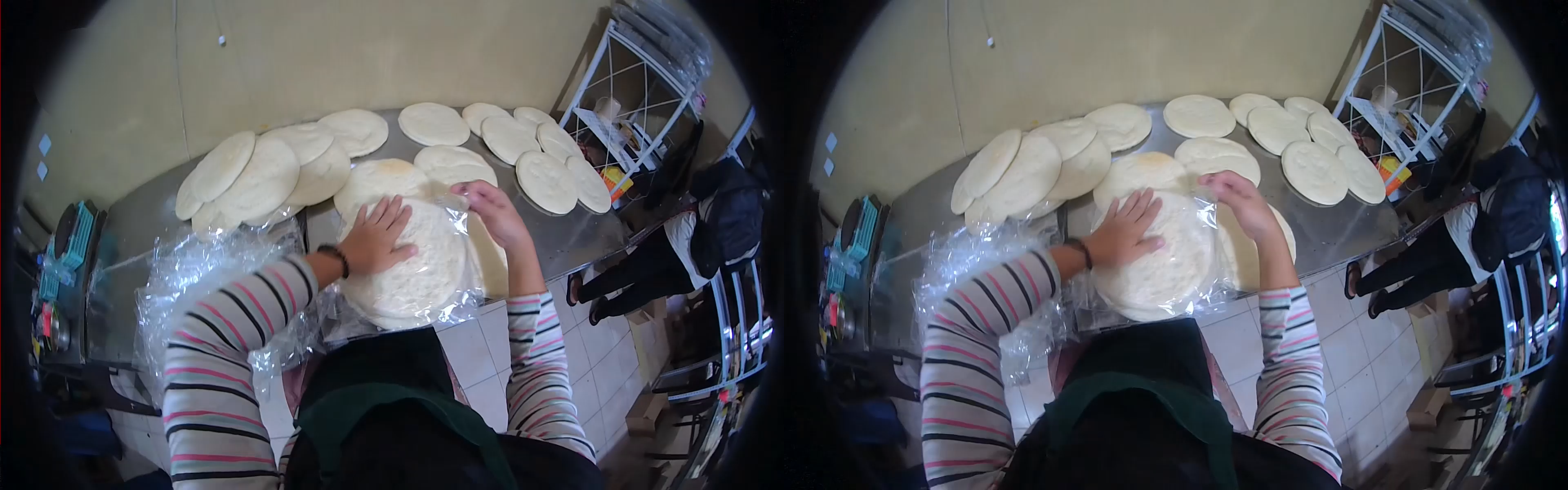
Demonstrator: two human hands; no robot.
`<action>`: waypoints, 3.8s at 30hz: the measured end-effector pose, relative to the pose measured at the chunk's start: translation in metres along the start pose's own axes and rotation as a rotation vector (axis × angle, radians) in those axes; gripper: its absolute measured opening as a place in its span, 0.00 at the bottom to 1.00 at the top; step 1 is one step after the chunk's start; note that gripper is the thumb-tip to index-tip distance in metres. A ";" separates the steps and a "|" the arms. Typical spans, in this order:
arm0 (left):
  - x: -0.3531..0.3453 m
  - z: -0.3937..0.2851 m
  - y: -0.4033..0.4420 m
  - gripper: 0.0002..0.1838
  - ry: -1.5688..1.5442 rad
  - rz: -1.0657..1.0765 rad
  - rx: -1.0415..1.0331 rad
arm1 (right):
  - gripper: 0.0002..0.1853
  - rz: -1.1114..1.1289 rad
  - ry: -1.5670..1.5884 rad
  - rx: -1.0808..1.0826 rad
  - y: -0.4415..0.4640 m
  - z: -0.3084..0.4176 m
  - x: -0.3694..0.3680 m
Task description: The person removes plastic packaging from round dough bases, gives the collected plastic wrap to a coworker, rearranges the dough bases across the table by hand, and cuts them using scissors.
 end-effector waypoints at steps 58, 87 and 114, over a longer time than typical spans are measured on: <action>0.007 0.028 -0.079 0.24 -0.698 -0.328 0.459 | 0.09 -0.804 0.451 0.089 -0.112 0.005 -0.032; 0.114 -0.066 -0.094 0.04 -1.102 -0.650 -0.148 | 0.36 -0.307 0.333 0.015 -0.133 0.020 -0.036; 0.044 0.164 -0.412 0.04 -0.753 -1.443 1.129 | 0.41 0.758 -1.003 0.657 0.021 0.099 -0.364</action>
Point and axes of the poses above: each hand's wrist, its own y-axis towards the middle knuckle, its own x-axis out of the back of the hand, z = x × y, the point moved 2 cm from there along y, towards the middle knuckle, and after that the axes turned 4 degrees about z, right-handed, at the moved point
